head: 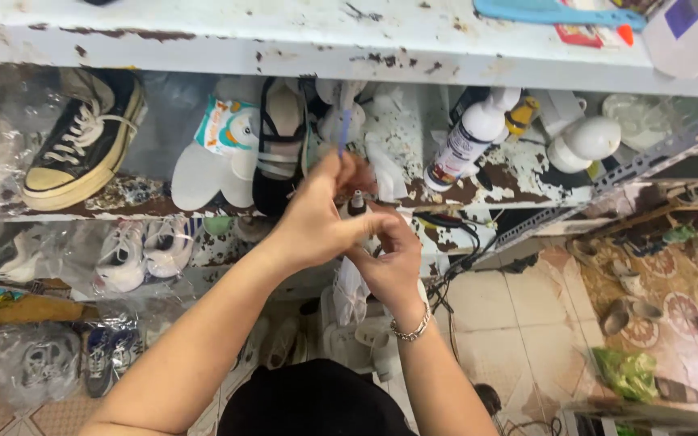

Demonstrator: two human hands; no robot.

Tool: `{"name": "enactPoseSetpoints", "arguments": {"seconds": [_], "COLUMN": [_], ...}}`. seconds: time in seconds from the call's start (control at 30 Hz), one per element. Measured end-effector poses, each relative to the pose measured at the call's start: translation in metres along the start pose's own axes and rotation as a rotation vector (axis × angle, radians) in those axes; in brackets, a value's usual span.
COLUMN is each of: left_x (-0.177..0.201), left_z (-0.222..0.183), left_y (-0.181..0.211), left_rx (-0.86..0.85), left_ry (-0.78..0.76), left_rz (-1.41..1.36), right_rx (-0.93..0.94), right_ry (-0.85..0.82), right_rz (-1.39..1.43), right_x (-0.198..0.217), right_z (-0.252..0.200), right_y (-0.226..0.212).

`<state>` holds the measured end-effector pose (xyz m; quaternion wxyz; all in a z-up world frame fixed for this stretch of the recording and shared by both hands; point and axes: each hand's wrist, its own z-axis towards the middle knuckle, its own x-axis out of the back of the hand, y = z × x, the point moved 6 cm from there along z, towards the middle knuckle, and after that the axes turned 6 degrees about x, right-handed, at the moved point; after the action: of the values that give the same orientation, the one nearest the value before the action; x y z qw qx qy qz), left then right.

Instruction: Apply adhesive or sealant to a shoe sole using a brush.

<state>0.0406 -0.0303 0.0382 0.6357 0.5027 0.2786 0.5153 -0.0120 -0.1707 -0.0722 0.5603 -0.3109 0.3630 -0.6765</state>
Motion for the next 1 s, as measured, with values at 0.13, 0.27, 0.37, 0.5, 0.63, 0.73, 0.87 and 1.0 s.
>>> {"name": "enactPoseSetpoints", "arguments": {"seconds": [0.13,0.27,0.37,0.5,0.63,0.73,0.87,1.0], "left_x": [0.001,0.000,0.004,0.026,0.048,0.075,0.100,0.115], "left_z": [0.003,0.003,0.006,-0.004,-0.017,-0.002,0.038,0.081], "left_y": [0.011,-0.035,-0.036,0.001,0.084,0.120,0.131,0.116], "left_rx": [0.017,0.164,0.126,-0.160,-0.469,-0.443,-0.503,-0.482], "left_ry": [-0.327,-0.341,-0.205,0.169,0.242,0.322,0.380,0.354], "left_rz": [-0.232,-0.307,-0.213,-0.154,-0.086,0.036,0.208,0.424], "right_rx": [-0.060,-0.126,-0.061,-0.132,0.170,0.126,0.217,0.197], "right_ry": [0.009,0.000,-0.008,0.075,0.122,0.156,0.122,0.157], "right_rz": [0.071,-0.002,-0.073,-0.277,-0.546,-0.590,-0.632,-0.667], "right_x": [-0.005,-0.012,-0.018,-0.013,-0.013,-0.018,-0.021,-0.021], "right_z": [0.013,0.021,0.026,0.032,0.059,0.073,0.067,0.061], "right_y": [0.011,0.004,0.006,0.038,0.021,0.025,0.062,0.059]}}
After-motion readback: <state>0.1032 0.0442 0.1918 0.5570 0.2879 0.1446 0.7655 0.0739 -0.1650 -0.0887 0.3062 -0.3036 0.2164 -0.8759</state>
